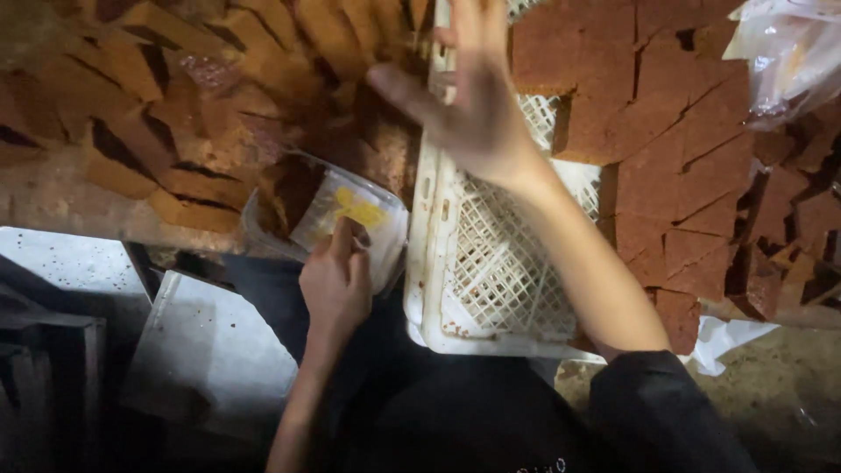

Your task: Packaging triangular pieces of baked goods into a plastic container

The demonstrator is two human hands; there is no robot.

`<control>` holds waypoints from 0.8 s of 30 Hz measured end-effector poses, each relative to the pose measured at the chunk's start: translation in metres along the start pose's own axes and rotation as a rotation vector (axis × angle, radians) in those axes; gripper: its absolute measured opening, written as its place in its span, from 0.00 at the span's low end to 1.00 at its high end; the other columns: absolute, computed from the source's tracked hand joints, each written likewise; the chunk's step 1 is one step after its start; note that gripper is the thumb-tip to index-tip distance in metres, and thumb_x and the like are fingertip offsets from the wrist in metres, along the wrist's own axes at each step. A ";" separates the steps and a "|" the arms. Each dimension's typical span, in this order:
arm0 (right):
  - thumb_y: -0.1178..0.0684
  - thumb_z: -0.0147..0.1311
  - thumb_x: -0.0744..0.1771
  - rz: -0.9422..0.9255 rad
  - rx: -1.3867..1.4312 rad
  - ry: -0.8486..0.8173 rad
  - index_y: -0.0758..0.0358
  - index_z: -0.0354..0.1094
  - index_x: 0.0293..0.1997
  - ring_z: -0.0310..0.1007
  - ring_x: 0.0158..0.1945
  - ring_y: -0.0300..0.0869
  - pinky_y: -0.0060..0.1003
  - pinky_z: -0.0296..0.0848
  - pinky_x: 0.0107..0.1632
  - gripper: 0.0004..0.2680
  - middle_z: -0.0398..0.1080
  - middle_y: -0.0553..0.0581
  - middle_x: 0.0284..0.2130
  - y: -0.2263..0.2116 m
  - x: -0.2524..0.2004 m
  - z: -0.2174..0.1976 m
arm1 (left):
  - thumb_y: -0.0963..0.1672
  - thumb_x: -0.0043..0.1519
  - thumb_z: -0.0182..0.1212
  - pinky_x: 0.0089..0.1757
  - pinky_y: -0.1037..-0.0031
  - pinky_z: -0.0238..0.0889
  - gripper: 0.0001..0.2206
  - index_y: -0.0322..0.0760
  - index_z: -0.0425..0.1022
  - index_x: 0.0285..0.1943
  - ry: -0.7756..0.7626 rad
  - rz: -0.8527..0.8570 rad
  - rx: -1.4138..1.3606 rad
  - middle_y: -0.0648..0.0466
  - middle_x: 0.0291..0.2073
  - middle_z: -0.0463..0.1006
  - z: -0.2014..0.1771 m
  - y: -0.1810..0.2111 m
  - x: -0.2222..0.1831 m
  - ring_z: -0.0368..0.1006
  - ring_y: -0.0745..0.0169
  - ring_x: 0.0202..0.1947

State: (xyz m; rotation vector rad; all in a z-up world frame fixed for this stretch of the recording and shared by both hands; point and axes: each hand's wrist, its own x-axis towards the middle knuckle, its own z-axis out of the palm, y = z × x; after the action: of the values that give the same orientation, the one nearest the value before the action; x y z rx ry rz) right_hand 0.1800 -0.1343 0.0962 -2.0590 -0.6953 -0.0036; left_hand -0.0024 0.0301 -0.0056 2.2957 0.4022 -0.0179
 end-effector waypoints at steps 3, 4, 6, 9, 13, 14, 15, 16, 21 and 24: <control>0.62 0.64 0.74 0.039 -0.158 0.062 0.50 0.41 0.78 0.41 0.80 0.54 0.59 0.66 0.78 0.29 0.41 0.58 0.75 0.016 -0.002 -0.015 | 0.45 0.59 0.50 0.39 0.53 0.62 0.11 0.44 0.71 0.49 -0.105 0.035 -0.050 0.47 0.38 0.78 0.001 -0.007 0.002 0.73 0.43 0.41; 0.50 0.61 0.73 0.168 -0.402 0.027 0.44 0.47 0.77 0.41 0.75 0.67 0.74 0.59 0.70 0.24 0.35 0.65 0.73 0.032 -0.006 -0.019 | 0.43 0.63 0.54 0.40 0.56 0.63 0.07 0.39 0.73 0.46 -0.069 0.229 -0.088 0.45 0.36 0.76 0.003 -0.010 0.003 0.72 0.44 0.39; 0.38 0.57 0.73 0.302 -0.646 -0.019 0.39 0.53 0.75 0.42 0.70 0.81 0.90 0.52 0.61 0.21 0.30 0.71 0.70 0.075 -0.023 -0.027 | 0.40 0.67 0.58 0.40 0.59 0.63 0.03 0.33 0.75 0.43 -0.040 0.414 -0.128 0.43 0.34 0.74 0.010 -0.015 0.000 0.72 0.44 0.37; 0.23 0.29 0.72 0.114 -1.025 -0.032 0.46 0.68 0.61 0.53 0.60 0.74 0.73 0.67 0.46 0.25 0.46 0.71 0.68 0.120 -0.039 -0.036 | 0.47 0.66 0.64 0.31 0.63 0.64 0.13 0.35 0.72 0.32 0.013 0.326 -0.081 0.49 0.27 0.77 0.023 -0.022 0.001 0.75 0.53 0.26; 0.52 0.59 0.65 0.175 -0.784 0.157 0.65 0.60 0.50 0.64 0.51 0.71 0.63 0.70 0.47 0.14 0.62 0.76 0.51 0.110 -0.033 -0.053 | 0.53 0.69 0.51 0.24 0.60 0.50 0.21 0.42 0.58 0.24 0.212 0.253 0.071 0.53 0.16 0.63 0.024 -0.018 -0.006 0.62 0.54 0.17; 0.76 0.56 0.62 0.047 -0.649 0.305 0.70 0.55 0.48 0.73 0.41 0.58 0.49 0.78 0.38 0.15 0.69 0.69 0.40 0.115 -0.035 -0.062 | 0.54 0.72 0.35 0.25 0.57 0.52 0.22 0.44 0.62 0.27 0.172 0.176 0.118 0.51 0.17 0.68 0.023 -0.014 -0.008 0.69 0.47 0.19; 0.76 0.56 0.62 0.039 -0.651 0.305 0.70 0.55 0.48 0.73 0.41 0.58 0.49 0.78 0.38 0.15 0.69 0.69 0.40 0.106 -0.044 -0.065 | 0.54 0.72 0.35 0.25 0.57 0.52 0.22 0.44 0.62 0.27 0.179 0.176 0.115 0.51 0.17 0.68 0.022 -0.014 -0.008 0.69 0.47 0.19; 0.71 0.58 0.66 0.030 -0.537 0.319 0.69 0.53 0.48 0.76 0.34 0.54 0.42 0.81 0.31 0.14 0.71 0.69 0.39 0.097 -0.052 -0.069 | 0.51 0.66 0.39 0.28 0.55 0.53 0.14 0.44 0.63 0.32 0.135 0.205 0.054 0.49 0.18 0.69 0.022 -0.015 -0.007 0.68 0.43 0.21; 0.57 0.68 0.60 0.067 -0.694 0.119 0.63 0.64 0.37 0.69 0.45 0.67 0.60 0.69 0.48 0.12 0.67 0.69 0.35 0.120 -0.148 -0.031 | 0.42 0.55 0.59 0.29 0.63 0.66 0.06 0.44 0.65 0.36 0.167 0.212 -0.036 0.52 0.21 0.66 0.026 -0.010 -0.004 0.71 0.43 0.20; 0.56 0.64 0.59 0.031 -0.714 0.009 0.60 0.58 0.35 0.67 0.50 0.62 0.56 0.68 0.48 0.13 0.68 0.66 0.43 0.080 -0.164 -0.016 | 0.36 0.55 0.62 0.28 0.63 0.72 0.11 0.43 0.64 0.35 0.310 0.255 0.013 0.51 0.36 0.70 0.022 0.002 0.000 0.76 0.43 0.26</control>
State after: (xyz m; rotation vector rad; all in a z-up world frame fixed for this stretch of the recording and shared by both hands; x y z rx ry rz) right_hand 0.0847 -0.2568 -0.0001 -2.7457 -0.7199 -0.2797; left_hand 0.0012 0.0133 -0.0189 2.3506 0.2617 0.4679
